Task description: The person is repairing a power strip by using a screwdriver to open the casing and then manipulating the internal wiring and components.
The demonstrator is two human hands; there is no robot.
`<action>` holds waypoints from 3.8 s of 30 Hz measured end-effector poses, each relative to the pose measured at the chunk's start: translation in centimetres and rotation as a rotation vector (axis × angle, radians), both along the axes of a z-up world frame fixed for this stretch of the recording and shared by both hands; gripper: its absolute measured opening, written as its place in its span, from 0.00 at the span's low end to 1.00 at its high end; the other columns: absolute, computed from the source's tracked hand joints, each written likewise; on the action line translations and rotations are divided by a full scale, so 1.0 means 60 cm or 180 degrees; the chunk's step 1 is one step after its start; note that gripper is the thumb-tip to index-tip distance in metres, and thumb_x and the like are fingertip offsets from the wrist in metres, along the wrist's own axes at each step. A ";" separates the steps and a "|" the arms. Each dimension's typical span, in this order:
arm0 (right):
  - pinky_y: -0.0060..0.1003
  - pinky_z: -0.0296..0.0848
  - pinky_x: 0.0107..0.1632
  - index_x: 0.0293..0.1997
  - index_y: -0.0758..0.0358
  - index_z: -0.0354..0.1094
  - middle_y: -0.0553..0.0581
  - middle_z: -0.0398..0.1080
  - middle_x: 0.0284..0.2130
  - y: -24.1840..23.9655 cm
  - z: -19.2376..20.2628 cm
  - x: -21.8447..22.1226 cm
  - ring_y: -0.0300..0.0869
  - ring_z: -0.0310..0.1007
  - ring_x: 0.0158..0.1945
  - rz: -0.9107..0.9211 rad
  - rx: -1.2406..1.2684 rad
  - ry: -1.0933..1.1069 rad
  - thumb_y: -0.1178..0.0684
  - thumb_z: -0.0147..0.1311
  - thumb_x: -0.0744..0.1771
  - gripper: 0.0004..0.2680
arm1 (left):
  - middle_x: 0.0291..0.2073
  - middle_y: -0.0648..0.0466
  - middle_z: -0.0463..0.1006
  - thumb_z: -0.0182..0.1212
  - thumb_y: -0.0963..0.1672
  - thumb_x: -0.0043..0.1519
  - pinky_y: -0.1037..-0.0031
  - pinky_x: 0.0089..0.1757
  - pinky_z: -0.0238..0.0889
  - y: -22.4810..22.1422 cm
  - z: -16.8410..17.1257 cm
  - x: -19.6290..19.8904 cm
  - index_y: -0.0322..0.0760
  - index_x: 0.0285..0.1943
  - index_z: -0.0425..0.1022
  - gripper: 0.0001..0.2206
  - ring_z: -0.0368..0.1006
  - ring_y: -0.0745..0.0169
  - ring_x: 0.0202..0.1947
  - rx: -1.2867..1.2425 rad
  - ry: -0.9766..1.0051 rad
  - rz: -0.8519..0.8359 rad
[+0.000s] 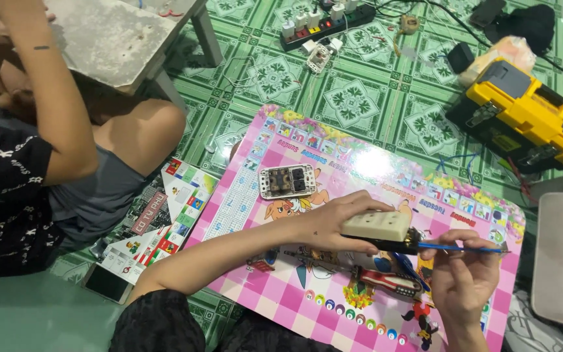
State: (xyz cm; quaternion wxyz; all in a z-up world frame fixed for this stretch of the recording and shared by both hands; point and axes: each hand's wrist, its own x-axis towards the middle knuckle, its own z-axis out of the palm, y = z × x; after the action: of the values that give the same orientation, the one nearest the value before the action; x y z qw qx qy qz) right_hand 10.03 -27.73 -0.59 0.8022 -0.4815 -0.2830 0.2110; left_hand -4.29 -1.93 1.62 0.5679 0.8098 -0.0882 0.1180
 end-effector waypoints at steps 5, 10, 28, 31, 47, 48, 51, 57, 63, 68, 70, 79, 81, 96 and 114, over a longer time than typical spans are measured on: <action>0.33 0.68 0.49 0.70 0.58 0.54 0.63 0.59 0.65 0.033 0.026 -0.019 0.42 0.63 0.46 -0.0099 -0.0570 0.0227 0.62 0.55 0.58 0.30 | 0.54 0.50 0.69 0.64 0.50 0.61 0.63 0.51 0.71 -0.004 -0.014 -0.002 0.48 0.72 0.59 0.30 0.74 0.52 0.50 0.0191 -0.0168 0.0016; 0.36 0.63 0.51 0.71 0.62 0.50 0.65 0.57 0.67 0.054 0.061 -0.044 0.43 0.58 0.48 -0.0285 -0.1121 0.0235 0.69 0.52 0.54 0.35 | 0.55 0.48 0.65 0.64 0.48 0.60 0.65 0.48 0.72 -0.011 -0.023 -0.002 0.49 0.74 0.57 0.31 0.74 0.51 0.48 0.0418 -0.0261 0.0062; 0.20 0.63 0.24 0.70 0.66 0.60 0.64 0.72 0.53 -0.027 -0.048 0.039 0.34 0.69 0.27 0.0035 -0.1086 0.0755 0.73 0.50 0.57 0.31 | 0.50 0.46 0.81 0.61 0.59 0.54 0.57 0.37 0.72 0.117 0.075 0.041 0.44 0.64 0.63 0.33 0.79 0.43 0.31 0.1421 0.0047 0.0865; 0.16 0.56 0.24 0.70 0.65 0.60 0.58 0.72 0.46 -0.079 -0.090 0.083 0.26 0.63 0.26 -0.0373 -0.1217 0.0574 0.69 0.52 0.59 0.29 | 0.50 0.59 0.79 0.78 0.41 0.42 0.67 0.34 0.74 0.310 0.035 0.080 0.54 0.61 0.66 0.36 0.76 0.60 0.37 0.1217 0.0073 0.2176; 0.12 0.60 0.27 0.73 0.61 0.58 0.57 0.72 0.45 -0.107 -0.106 0.098 0.27 0.67 0.28 -0.1000 -0.1295 0.0428 0.63 0.52 0.63 0.26 | 0.51 0.44 0.78 0.61 0.41 0.58 0.52 0.43 0.73 0.620 -0.293 0.105 0.53 0.70 0.64 0.28 0.78 0.42 0.47 0.2196 0.3297 0.3321; 0.12 0.60 0.25 0.72 0.61 0.59 0.56 0.72 0.43 -0.106 -0.104 0.094 0.26 0.66 0.26 -0.0966 -0.1284 0.0412 0.63 0.53 0.63 0.26 | 0.50 0.46 0.78 0.61 0.41 0.58 0.54 0.42 0.73 0.617 -0.296 0.104 0.59 0.74 0.61 0.32 0.79 0.46 0.46 0.2241 0.3356 0.3330; 0.12 0.55 0.23 0.71 0.61 0.60 0.54 0.72 0.41 -0.094 -0.091 0.084 0.24 0.62 0.23 -0.1012 -0.1448 0.0383 0.63 0.52 0.64 0.24 | 0.48 0.47 0.79 0.64 0.41 0.57 0.59 0.36 0.72 0.613 -0.297 0.111 0.60 0.74 0.61 0.34 0.79 0.50 0.42 0.2478 0.3412 0.3300; 0.13 0.59 0.24 0.72 0.63 0.59 0.61 0.72 0.44 -0.107 -0.111 0.090 0.29 0.68 0.27 -0.1052 -0.1446 0.0349 0.63 0.53 0.63 0.26 | 0.44 0.51 0.83 0.57 0.41 0.59 0.61 0.37 0.70 0.614 -0.309 0.133 0.57 0.70 0.67 0.27 0.80 0.52 0.40 0.2595 0.3309 0.3281; 0.12 0.53 0.20 0.70 0.62 0.61 0.59 0.72 0.43 -0.086 -0.080 0.071 0.26 0.63 0.24 -0.1055 -0.1448 0.0490 0.63 0.54 0.62 0.25 | 0.47 0.49 0.81 0.58 0.40 0.60 0.56 0.43 0.73 0.622 -0.302 0.138 0.54 0.66 0.69 0.23 0.79 0.49 0.45 0.2138 0.3352 0.3218; 0.11 0.55 0.21 0.70 0.62 0.60 0.59 0.72 0.43 -0.091 -0.097 0.081 0.26 0.65 0.25 -0.1084 -0.1369 0.0539 0.64 0.52 0.62 0.25 | 0.50 0.49 0.81 0.57 0.40 0.59 0.57 0.43 0.72 0.645 -0.299 0.158 0.60 0.73 0.64 0.30 0.79 0.50 0.45 0.2179 0.3310 0.3303; 0.11 0.54 0.20 0.71 0.61 0.61 0.57 0.72 0.43 -0.089 -0.094 0.079 0.25 0.62 0.24 -0.1043 -0.1358 0.0554 0.65 0.52 0.62 0.25 | 0.49 0.50 0.81 0.57 0.40 0.59 0.57 0.42 0.72 0.646 -0.290 0.159 0.57 0.70 0.67 0.27 0.79 0.49 0.45 0.2124 0.3316 0.3321; 0.13 0.49 0.18 0.70 0.62 0.60 0.58 0.71 0.39 -0.088 -0.103 0.077 0.26 0.59 0.21 -0.1052 -0.1393 0.0527 0.65 0.52 0.61 0.26 | 0.52 0.45 0.79 0.56 0.42 0.62 0.58 0.41 0.72 0.671 -0.311 0.166 0.61 0.79 0.54 0.33 0.79 0.49 0.45 0.2300 0.3395 0.3310; 0.14 0.61 0.26 0.70 0.64 0.62 0.62 0.74 0.46 -0.076 -0.088 0.068 0.31 0.69 0.29 -0.1066 -0.1436 0.0455 0.65 0.55 0.59 0.28 | 0.55 0.44 0.78 0.60 0.41 0.58 0.53 0.47 0.68 0.677 -0.322 0.169 0.61 0.80 0.50 0.39 0.78 0.45 0.49 0.2095 0.3441 0.3197; 0.14 0.51 0.19 0.71 0.63 0.60 0.62 0.72 0.44 -0.066 -0.067 0.056 0.26 0.60 0.23 -0.0954 -0.1451 0.0595 0.68 0.52 0.60 0.28 | 0.56 0.49 0.79 0.57 0.40 0.58 0.56 0.49 0.70 0.648 -0.283 0.158 0.46 0.67 0.69 0.25 0.77 0.49 0.52 0.1967 0.3714 0.2818; 0.14 0.53 0.20 0.70 0.64 0.60 0.64 0.73 0.45 -0.073 -0.077 0.061 0.30 0.66 0.27 -0.0965 -0.1435 0.0637 0.68 0.52 0.60 0.27 | 0.33 0.54 0.86 0.63 0.44 0.56 0.65 0.47 0.74 0.668 -0.339 0.129 0.34 0.39 0.84 0.09 0.80 0.58 0.35 0.1652 0.3832 0.2233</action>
State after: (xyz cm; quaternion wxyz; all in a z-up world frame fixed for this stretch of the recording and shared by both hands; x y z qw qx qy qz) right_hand 13.67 -32.12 -5.24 0.7213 -0.6613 -0.0732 0.1926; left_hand 3.42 38.17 -18.71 0.2375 0.8231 0.4770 -0.1964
